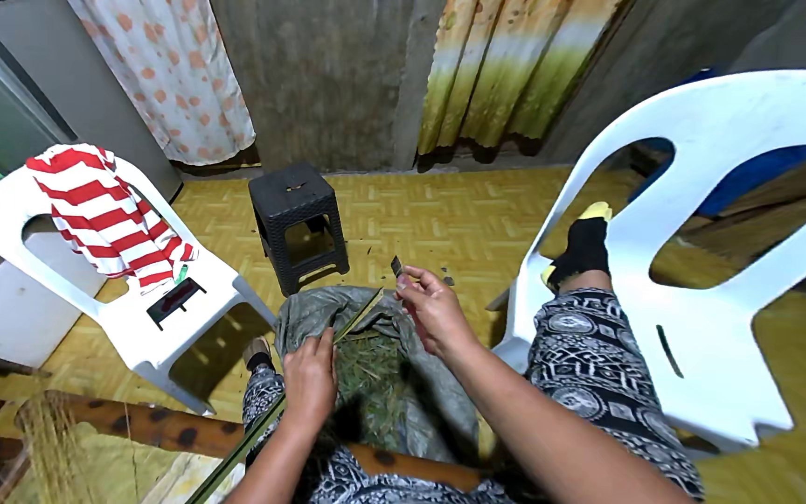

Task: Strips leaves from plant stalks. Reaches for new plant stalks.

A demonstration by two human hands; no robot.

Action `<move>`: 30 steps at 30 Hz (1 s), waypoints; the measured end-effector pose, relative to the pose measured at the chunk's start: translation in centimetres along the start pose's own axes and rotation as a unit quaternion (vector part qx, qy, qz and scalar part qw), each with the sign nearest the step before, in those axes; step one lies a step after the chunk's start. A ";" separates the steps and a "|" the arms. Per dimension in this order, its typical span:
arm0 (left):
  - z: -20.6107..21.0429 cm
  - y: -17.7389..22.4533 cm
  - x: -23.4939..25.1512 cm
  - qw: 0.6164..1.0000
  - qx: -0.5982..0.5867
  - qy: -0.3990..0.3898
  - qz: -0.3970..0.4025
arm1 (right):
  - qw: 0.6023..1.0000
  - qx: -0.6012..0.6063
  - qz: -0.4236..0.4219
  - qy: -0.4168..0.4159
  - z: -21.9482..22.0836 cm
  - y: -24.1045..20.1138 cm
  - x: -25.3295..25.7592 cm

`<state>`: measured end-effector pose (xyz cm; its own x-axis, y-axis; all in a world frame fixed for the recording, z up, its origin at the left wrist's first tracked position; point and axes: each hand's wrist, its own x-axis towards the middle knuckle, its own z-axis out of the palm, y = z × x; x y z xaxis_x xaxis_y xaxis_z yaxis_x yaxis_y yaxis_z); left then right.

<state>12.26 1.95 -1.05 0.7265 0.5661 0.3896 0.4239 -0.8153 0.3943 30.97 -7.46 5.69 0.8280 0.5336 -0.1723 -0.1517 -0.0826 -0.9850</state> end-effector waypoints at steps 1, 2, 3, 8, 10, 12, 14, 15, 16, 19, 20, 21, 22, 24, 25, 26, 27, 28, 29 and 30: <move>0.0 0.0 0.0 1.000 -0.002 0.001 0.001 | 1.000 0.003 -0.002 0.003 -0.2 -0.2 0.2; -0.1 0.0 0.0 1.000 -0.004 0.001 0.001 | 1.000 0.007 -0.005 0.006 -0.4 -0.4 0.3; -0.1 0.0 0.0 1.000 -0.006 0.001 0.000 | 1.000 0.012 -0.009 0.010 -0.6 -0.6 0.5; -0.4 0.1 0.0 1.000 -0.024 -0.018 -0.011 | 0.999 0.025 -0.022 0.037 -1.8 -2.2 1.6; -0.4 -0.1 0.0 0.999 -0.026 -0.021 -0.015 | 0.998 0.025 -0.023 0.047 -2.6 -3.1 2.2; -0.4 -0.2 0.0 1.000 -0.023 -0.015 -0.012 | 0.998 0.023 -0.025 0.061 -3.6 -3.9 3.0; -0.6 -0.4 0.1 0.999 -0.022 -0.021 -0.015 | 0.996 0.024 -0.037 0.078 -4.8 -4.9 3.7; -0.7 -0.4 0.2 0.999 -0.022 -0.028 -0.021 | 0.995 0.023 -0.049 0.084 -5.5 -5.4 4.1; -0.8 -0.4 0.3 0.999 -0.024 -0.036 -0.028 | 0.993 0.024 -0.061 0.100 -6.2 -5.9 4.6; -0.9 -0.4 0.5 0.998 -0.022 -0.044 -0.039 | 0.985 0.046 -0.094 0.136 -8.1 -7.4 5.5; -1.0 -0.2 0.6 0.997 -0.020 -0.052 -0.045 | 0.985 0.047 -0.098 0.136 -8.3 -7.6 5.5; -1.0 -0.1 0.8 0.997 -0.018 -0.060 -0.050 | 0.986 0.041 -0.097 0.127 -8.3 -7.6 5.2; -1.0 0.1 1.0 0.996 -0.018 -0.070 -0.054 | 0.989 0.027 -0.094 0.108 -8.1 -7.3 4.8; -1.0 0.5 1.4 0.995 -0.022 -0.081 -0.057 | 0.995 -0.032 -0.082 0.053 -7.0 -5.9 3.5; -0.9 0.7 1.5 0.995 -0.025 -0.079 -0.055 | 0.994 -0.071 -0.080 0.019 -6.3 -5.1 2.8; -0.9 0.9 1.6 0.996 -0.028 -0.073 -0.053 | 0.991 -0.105 -0.079 -0.016 -5.6 -4.3 2.0; -0.9 1.1 1.7 0.995 -0.031 -0.074 -0.053 | 0.988 -0.126 -0.077 -0.050 -4.9 -3.6 1.2; -0.9 1.2 1.7 0.996 -0.032 -0.072 -0.051 | 0.986 -0.130 -0.070 -0.081 -4.2 -2.9 0.5; -0.9 1.4 1.8 0.996 -0.032 -0.067 -0.048 | 0.984 -0.127 -0.060 -0.106 -3.6 -2.3 -0.1; -0.9 1.5 1.8 0.997 -0.034 -0.059 -0.043 | 0.982 -0.129 -0.049 -0.128 -3.2 -1.7 -0.4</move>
<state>13.72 1.88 1.02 0.7490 0.6121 0.2536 0.4526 -0.7522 0.4789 32.59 -10.25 7.41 0.6641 0.7408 -0.1007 0.0907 -0.2135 -0.9727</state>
